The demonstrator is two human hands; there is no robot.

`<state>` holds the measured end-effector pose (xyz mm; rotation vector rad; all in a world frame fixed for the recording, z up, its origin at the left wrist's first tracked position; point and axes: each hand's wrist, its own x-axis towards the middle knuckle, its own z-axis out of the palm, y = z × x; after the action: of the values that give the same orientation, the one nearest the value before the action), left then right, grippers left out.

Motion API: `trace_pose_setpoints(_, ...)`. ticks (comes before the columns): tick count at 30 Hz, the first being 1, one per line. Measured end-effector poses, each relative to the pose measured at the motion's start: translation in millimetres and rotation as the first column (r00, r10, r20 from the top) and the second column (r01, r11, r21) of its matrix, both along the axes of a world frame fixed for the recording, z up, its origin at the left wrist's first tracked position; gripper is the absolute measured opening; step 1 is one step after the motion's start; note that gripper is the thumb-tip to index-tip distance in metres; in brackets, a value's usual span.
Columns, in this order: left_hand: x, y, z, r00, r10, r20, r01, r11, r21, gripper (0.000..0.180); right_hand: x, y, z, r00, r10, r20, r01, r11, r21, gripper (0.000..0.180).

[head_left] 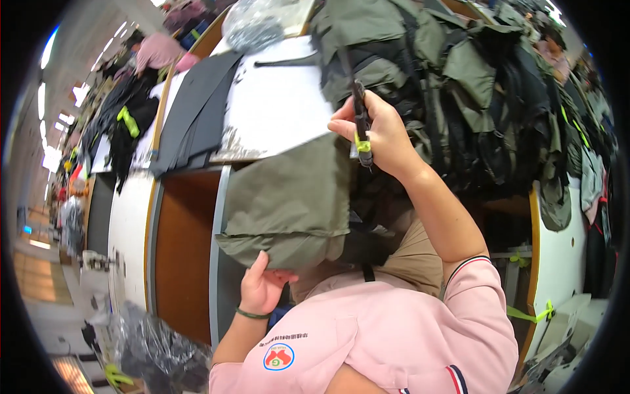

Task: Trim excess fabric and threads from a green garment component using scissors.

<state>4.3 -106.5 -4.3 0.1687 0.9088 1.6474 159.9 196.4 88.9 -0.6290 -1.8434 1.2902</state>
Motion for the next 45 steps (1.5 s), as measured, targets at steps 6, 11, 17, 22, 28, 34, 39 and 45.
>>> trace_pose_setpoints(6, 14.4, -20.0, -33.3, 0.995, 0.095, 0.003, -0.095, 0.995, -0.013, 0.037, 10.1, -52.4, -51.2, 0.957, 0.249, 0.151, -0.220, 0.957, -0.187, 0.028)
trace_pose_setpoints(11, 25.4, -15.0, -41.2, 0.998, 0.053, -0.035, -0.054, 0.998, -0.035, 0.040, 53.5, -88.2, -67.4, 0.952, 0.305, 0.039, -0.293, 0.938, -0.183, 0.042)
trace_pose_setpoints(17, 25.2, -7.0, -43.4, 0.997, -0.063, 0.041, 0.066, 0.995, -0.069, 0.044, 50.2, -101.5, -87.2, 0.933, 0.199, 0.301, -0.259, 0.950, 0.175, 0.022)
trace_pose_setpoints(22, -15.4, 7.2, 29.8, 0.355, -0.546, -0.759, 0.711, 0.685, -0.161, 0.018, 50.8, -102.1, -105.7, 0.938, 0.166, 0.305, -0.171, 0.985, -0.009, 0.022)
trace_pose_setpoints(28, -3.5, 74.9, 33.3, -0.246, 0.051, -0.968, 0.248, 0.969, -0.012, 0.015, 45.7, -92.6, -107.1, 0.953, 0.275, 0.128, -0.248, 0.949, -0.193, 0.025)
trace_pose_setpoints(34, 6.0, 94.6, 15.0, -0.353, 0.212, -0.911, 0.371, 0.926, 0.072, 0.022, 52.7, -95.1, -100.5, 0.971, 0.233, 0.055, -0.225, 0.966, -0.124, 0.030)
trace_pose_setpoints(39, 7.3, 96.9, 6.6, -0.329, 0.286, -0.900, 0.436, 0.892, 0.124, 0.023, 64.2, -89.0, -74.9, 0.947, 0.274, 0.169, -0.226, 0.940, -0.256, 0.033)
trace_pose_setpoints(45, 12.7, 102.2, 15.5, -0.313, 0.243, -0.918, 0.444, 0.892, 0.085, 0.021, 49.2, -77.7, -56.4, 0.906, 0.293, 0.304, -0.364, 0.908, 0.208, 0.034)
